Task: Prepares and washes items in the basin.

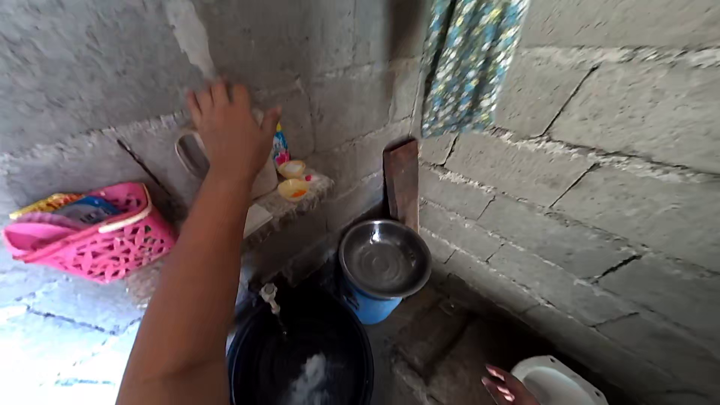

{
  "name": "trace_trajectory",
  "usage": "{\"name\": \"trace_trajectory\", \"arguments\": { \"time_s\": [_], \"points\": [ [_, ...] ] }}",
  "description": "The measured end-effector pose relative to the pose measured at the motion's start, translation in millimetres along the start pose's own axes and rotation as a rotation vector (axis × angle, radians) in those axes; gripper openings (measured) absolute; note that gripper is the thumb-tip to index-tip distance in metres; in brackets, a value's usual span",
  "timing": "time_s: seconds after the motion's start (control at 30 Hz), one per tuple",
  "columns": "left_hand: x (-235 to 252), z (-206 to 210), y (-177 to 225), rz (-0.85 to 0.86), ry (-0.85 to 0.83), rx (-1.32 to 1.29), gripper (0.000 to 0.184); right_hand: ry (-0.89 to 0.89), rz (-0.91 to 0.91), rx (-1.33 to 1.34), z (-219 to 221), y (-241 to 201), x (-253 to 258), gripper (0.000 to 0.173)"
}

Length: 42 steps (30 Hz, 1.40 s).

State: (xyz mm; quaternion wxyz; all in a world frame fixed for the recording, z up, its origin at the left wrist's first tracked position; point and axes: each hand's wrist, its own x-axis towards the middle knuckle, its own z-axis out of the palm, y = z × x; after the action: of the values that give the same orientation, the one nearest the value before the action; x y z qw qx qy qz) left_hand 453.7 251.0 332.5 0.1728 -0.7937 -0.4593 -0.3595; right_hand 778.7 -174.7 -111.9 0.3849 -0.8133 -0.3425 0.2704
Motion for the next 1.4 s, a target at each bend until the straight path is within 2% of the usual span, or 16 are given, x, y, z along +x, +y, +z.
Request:
{"name": "trace_trajectory", "arguments": {
  "time_s": [0.13, 0.2, 0.27, 0.33, 0.37, 0.47, 0.5, 0.6, 0.7, 0.93, 1.07, 1.13, 1.23, 1.3, 1.4],
  "points": [
    [-84.0, -6.2, 20.2, 0.237, 0.182, -0.189, 0.065, -0.026, -0.041, -0.026, 19.9, -0.4, 13.7, 0.045],
    [-154.9, 6.7, 25.7, 0.340, 0.197, -0.315, 0.060, -0.069, -0.057, -0.042, 31.1, -5.5, 21.6, 0.045],
    [-237.2, 39.0, 19.7, 0.314, 0.126, -0.393, 0.050, -0.133, -0.061, -0.052, 41.4, -14.2, 25.6, 0.045],
    [-322.6, 77.0, 2.7, 0.118, -0.076, -0.415, 0.044, -0.193, -0.078, -0.073, 50.9, -20.5, 29.5, 0.046],
    [-361.2, 89.3, -5.6, -0.040, -0.244, -0.409, 0.044, -0.223, -0.078, -0.084, 55.6, -23.4, 30.2, 0.046],
    [-438.9, 98.6, -24.2, -0.598, -0.946, -0.376, 0.046, -0.311, -0.071, -0.117, 73.3, -30.7, 31.6, 0.043],
    [-459.8, 100.6, -27.4, -0.705, -1.065, -0.371, 0.045, -0.341, -0.066, -0.124, 79.0, -33.6, 30.9, 0.043],
    [-507.3, 102.8, -27.2, -0.814, -1.229, -0.343, 0.044, -0.435, -0.057, -0.147, 96.0, -42.2, 30.8, 0.041],
    [-528.4, 102.7, -24.3, -0.844, -1.333, -0.350, 0.047, -0.512, -0.070, -0.147, 111.8, -46.7, 27.9, 0.039],
    [-539.8, 109.5, -22.4, -0.838, -1.419, -0.344, 0.048, -0.599, -0.101, -0.204, 123.4, -41.3, 21.1, 0.042],
    [-572.6, 124.4, -25.3, -0.803, -1.496, -0.231, 0.051, -0.565, -0.081, -0.186, 117.2, -26.7, 14.9, 0.041],
    [-598.4, 128.4, -28.4, -0.924, -1.423, -0.148, 0.065, -0.556, -0.059, -0.173, 111.3, -18.8, 10.7, 0.042],
    [-635.6, 130.3, -34.1, -1.254, -1.110, -0.052, 0.092, -0.540, -0.012, -0.170, 102.0, -17.1, 3.1, 0.042],
    [-653.5, 133.1, -39.0, -1.458, -0.976, -0.040, 0.099, -0.534, 0.019, -0.198, 96.9, -14.5, -1.5, 0.041],
    [-673.8, 142.0, -47.2, -1.718, -0.913, -0.185, 0.098, -0.530, 0.023, -0.215, 92.7, -8.1, -7.5, 0.040]
  ]
}}
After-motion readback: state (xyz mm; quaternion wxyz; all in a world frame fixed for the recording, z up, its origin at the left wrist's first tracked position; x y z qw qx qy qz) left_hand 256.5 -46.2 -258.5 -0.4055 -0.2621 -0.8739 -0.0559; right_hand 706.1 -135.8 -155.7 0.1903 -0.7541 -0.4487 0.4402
